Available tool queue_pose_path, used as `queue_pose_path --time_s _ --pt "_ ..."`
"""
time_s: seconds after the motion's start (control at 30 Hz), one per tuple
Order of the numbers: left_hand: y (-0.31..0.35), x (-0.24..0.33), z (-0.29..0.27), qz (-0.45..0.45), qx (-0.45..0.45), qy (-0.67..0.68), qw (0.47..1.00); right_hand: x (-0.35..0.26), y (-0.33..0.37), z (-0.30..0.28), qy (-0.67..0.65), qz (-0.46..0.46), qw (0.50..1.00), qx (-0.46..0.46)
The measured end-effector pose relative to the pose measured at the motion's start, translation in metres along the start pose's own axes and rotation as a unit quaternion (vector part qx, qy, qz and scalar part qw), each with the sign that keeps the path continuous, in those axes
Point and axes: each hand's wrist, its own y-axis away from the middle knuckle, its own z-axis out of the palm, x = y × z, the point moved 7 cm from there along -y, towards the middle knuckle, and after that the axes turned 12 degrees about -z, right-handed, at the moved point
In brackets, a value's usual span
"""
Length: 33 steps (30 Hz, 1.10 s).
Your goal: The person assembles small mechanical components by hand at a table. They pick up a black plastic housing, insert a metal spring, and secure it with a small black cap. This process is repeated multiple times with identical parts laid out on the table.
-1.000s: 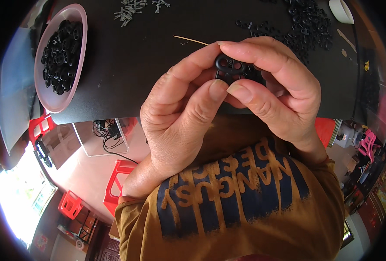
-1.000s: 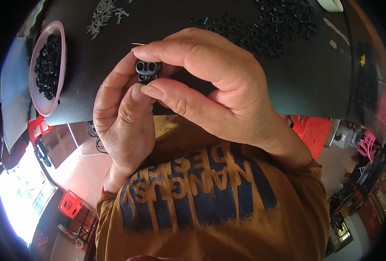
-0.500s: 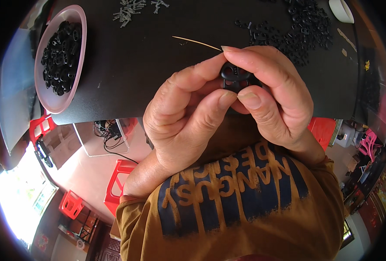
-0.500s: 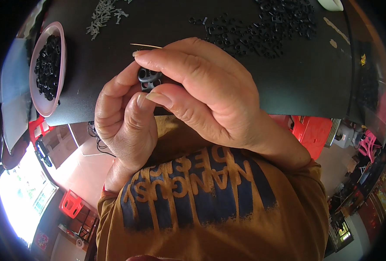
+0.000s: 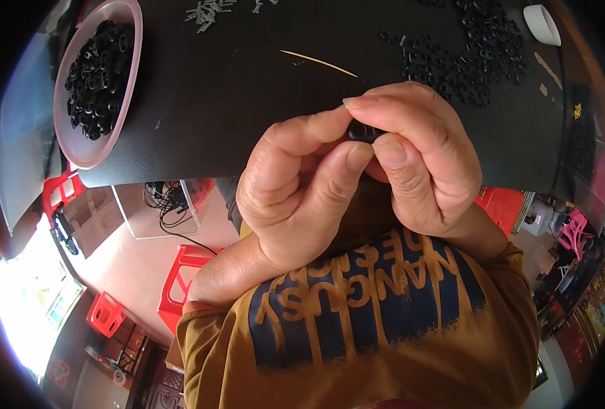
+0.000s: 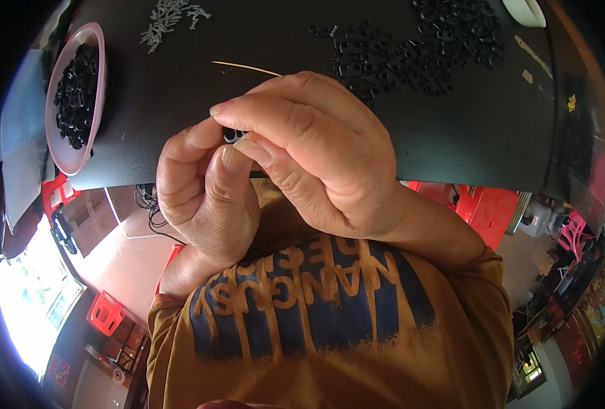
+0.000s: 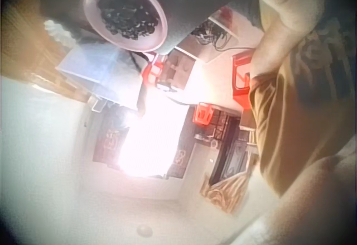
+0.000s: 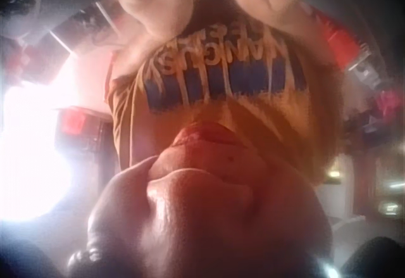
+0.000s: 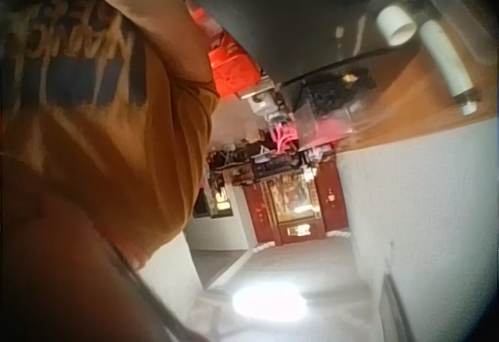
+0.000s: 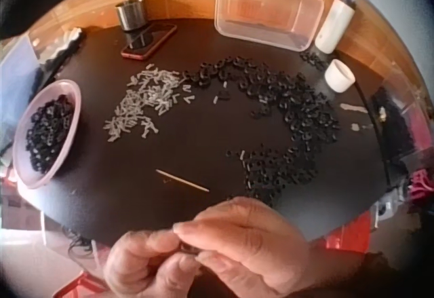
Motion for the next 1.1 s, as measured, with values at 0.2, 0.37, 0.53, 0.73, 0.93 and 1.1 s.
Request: queue_pose_path --time_s 0.2,0.37,0.53,0.73,0.93,1.1 --pt "-0.001 0.001 -0.005 -0.008 0.015 -0.011 1.000 0.000 -0.004 0.003 0.007 0.016 1.000 -0.001" --pt "0.004 0.001 -0.009 -0.068 0.022 0.043 0.997 -0.004 -0.007 0.004 0.017 0.036 0.999 -0.030" --pt "-0.003 0.011 -0.017 -0.094 0.023 -0.064 0.993 -0.014 -0.012 0.009 0.066 0.019 0.997 -0.041" --pt "-0.009 0.083 -0.092 0.052 0.241 -0.226 0.942 -0.014 0.007 -0.010 0.100 0.070 0.992 -0.030" --pt "-0.017 0.129 -0.151 0.135 0.438 -0.390 0.799 -0.015 0.030 -0.048 0.217 0.105 0.970 0.021" --pt "0.000 0.125 -0.142 0.186 0.418 -0.307 0.835 -0.024 0.053 -0.069 0.280 0.086 0.953 0.075"
